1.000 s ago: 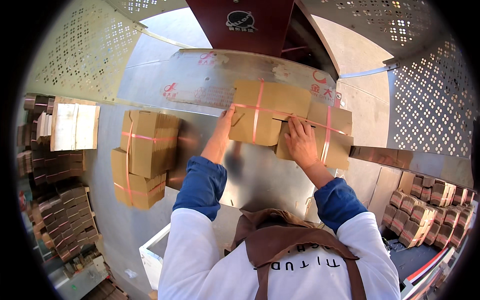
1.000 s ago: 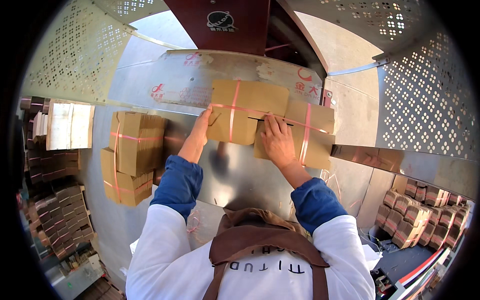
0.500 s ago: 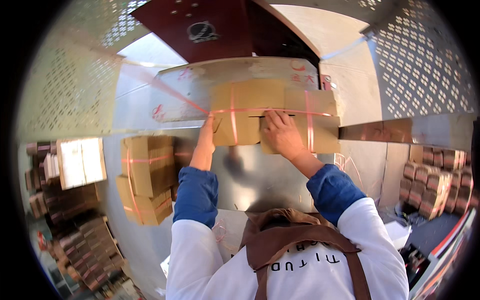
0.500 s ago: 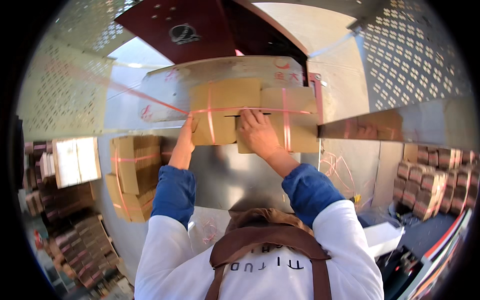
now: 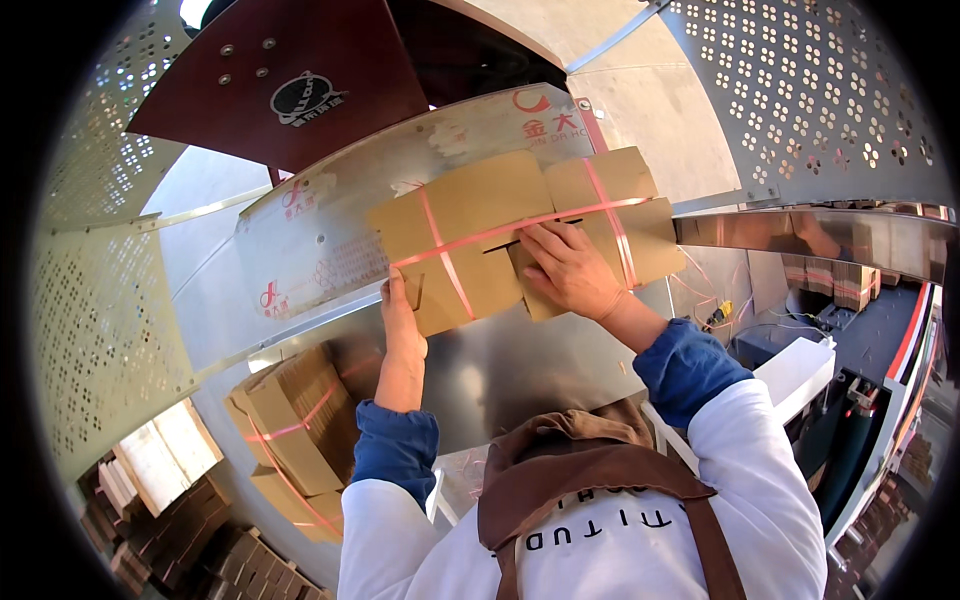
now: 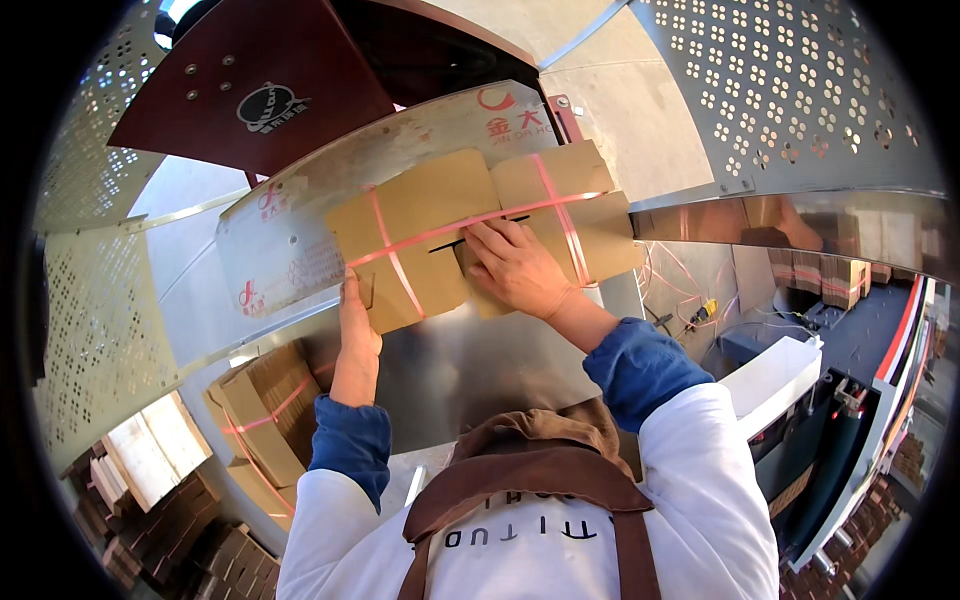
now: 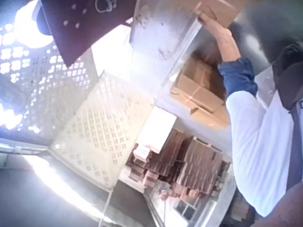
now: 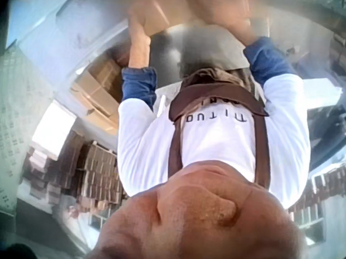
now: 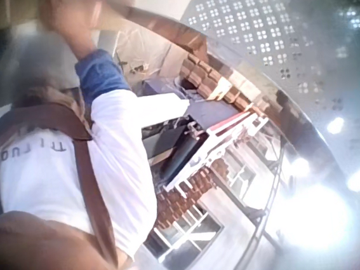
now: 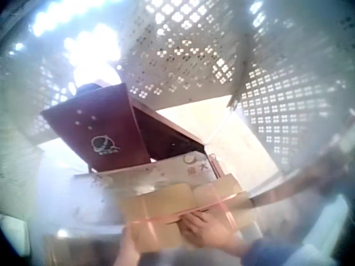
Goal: The person collects stacks of flat corrugated cardboard pieces from a conveyor belt, carries them to a strapping machine, and secures them with pink plastic straps. The person then moves the finished bundles to a large stack of similar packages in the warehouse.
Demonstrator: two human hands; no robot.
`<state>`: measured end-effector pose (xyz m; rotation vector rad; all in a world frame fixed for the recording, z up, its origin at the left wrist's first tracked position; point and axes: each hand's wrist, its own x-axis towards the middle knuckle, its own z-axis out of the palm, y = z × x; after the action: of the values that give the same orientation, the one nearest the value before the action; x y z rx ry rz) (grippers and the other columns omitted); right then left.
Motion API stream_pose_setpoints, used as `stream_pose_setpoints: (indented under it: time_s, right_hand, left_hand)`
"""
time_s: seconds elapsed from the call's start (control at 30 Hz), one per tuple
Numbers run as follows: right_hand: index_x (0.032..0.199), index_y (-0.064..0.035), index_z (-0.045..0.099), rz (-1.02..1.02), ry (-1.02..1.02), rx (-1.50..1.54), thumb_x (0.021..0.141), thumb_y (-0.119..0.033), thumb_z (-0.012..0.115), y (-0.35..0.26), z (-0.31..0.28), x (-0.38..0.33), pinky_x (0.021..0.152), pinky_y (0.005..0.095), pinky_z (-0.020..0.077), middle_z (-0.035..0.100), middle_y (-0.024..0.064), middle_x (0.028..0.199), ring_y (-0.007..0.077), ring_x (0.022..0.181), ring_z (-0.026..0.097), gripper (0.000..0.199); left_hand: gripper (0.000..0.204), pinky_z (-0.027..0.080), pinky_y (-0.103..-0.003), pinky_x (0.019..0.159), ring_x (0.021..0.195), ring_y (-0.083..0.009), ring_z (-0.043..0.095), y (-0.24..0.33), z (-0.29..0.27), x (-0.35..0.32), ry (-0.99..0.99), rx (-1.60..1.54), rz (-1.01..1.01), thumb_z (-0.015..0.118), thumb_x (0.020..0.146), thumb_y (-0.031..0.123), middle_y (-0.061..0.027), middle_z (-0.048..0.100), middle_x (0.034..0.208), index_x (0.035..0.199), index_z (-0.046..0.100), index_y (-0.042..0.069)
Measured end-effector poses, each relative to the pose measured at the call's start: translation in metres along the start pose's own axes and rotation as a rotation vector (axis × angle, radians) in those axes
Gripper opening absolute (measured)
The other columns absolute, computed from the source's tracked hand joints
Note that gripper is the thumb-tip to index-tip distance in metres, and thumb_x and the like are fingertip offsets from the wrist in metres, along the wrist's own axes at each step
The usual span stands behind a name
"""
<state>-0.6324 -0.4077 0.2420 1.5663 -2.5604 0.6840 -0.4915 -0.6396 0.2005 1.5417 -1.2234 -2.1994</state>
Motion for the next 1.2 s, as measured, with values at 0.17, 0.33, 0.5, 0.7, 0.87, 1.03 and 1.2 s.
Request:
stream_pose_setpoints:
  time_s: [0.17,0.33,0.5,0.7,0.87,1.03,1.2]
  right_hand:
    - [0.128,-0.0036,0.053,0.06,-0.064,0.023,0.079,-0.021,0.067,-0.004,-0.002,0.0,0.098,0.0396,0.0393,0.049,0.0072,0.133,0.0266,0.12,0.045,0.053]
    - [0.128,-0.0038,0.053,0.082,-0.099,0.027,0.077,-0.024,0.069,-0.005,-0.005,0.007,0.095,0.0394,0.0412,0.048,0.0071,0.134,0.0261,0.118,0.046,0.057]
    - [0.126,-0.0044,0.054,0.063,-0.112,-0.011,0.074,-0.027,0.07,-0.007,-0.01,0.008,0.091,0.0356,0.0431,0.049,0.0054,0.132,0.0223,0.116,0.048,0.059]
    - [0.12,-0.0052,0.054,0.329,0.063,0.019,0.078,-0.025,0.068,-0.026,-0.019,-0.048,0.095,0.0392,0.0406,0.047,0.0116,0.134,0.0279,0.117,0.048,0.049]
    - [0.14,-0.0051,0.03,1.105,0.404,0.636,0.089,-0.024,0.062,-0.084,0.012,-0.151,0.104,0.0419,0.0335,0.034,0.0181,0.144,0.0316,0.125,0.042,0.063]
    - [0.148,-0.0029,0.01,1.187,0.356,1.203,0.093,-0.024,0.058,-0.111,0.026,-0.144,0.106,0.0388,0.0328,0.032,0.0177,0.145,0.0264,0.13,0.038,0.076]
    - [0.146,0.0016,0.016,1.165,0.26,1.137,0.092,-0.025,0.058,-0.097,-0.001,-0.166,0.105,0.0377,0.036,0.044,0.0204,0.135,0.0261,0.127,0.043,0.074]
  left_hand:
    - [0.052,0.043,-0.036,0.095,0.118,-0.0173,0.049,0.011,-0.008,0.002,-0.086,0.104,-0.048,0.05,0.094,0.05,-0.0028,0.052,0.126,0.128,0.047,0.01]
    - [0.055,0.036,-0.035,0.097,0.113,-0.0169,0.05,0.046,-0.043,0.113,-0.178,0.425,0.106,0.044,0.094,0.055,-0.0039,0.057,0.12,0.125,0.054,0.011]
    - [0.059,0.037,-0.029,0.098,0.122,-0.0159,0.045,0.116,0.067,0.195,-0.758,0.863,-0.001,0.044,0.094,0.056,-0.0051,0.05,0.133,0.133,0.048,0.012]
    - [0.057,0.043,-0.023,0.087,0.107,-0.0097,0.055,0.139,0.149,0.092,-0.881,1.052,-0.378,0.05,0.092,0.051,-0.0019,0.059,0.119,0.132,0.052,0.01]
    - [0.066,0.04,-0.023,0.095,0.118,-0.0113,0.049,0.099,0.129,0.125,-1.102,1.352,-0.516,0.032,0.097,0.057,-0.0059,0.049,0.136,0.143,0.037,0.009]
    - [0.073,0.036,-0.036,0.1,0.13,-0.0201,0.039,0.01,-0.016,0.134,-0.987,1.249,-0.463,0.032,0.093,0.065,-0.0063,0.041,0.145,0.147,0.033,0.016]
    - [0.082,0.028,-0.046,0.108,0.138,-0.0248,0.029,-0.027,-0.08,0.011,-0.887,1.006,-0.423,0.032,0.09,0.07,-0.0054,0.029,0.152,0.151,0.02,0.017]
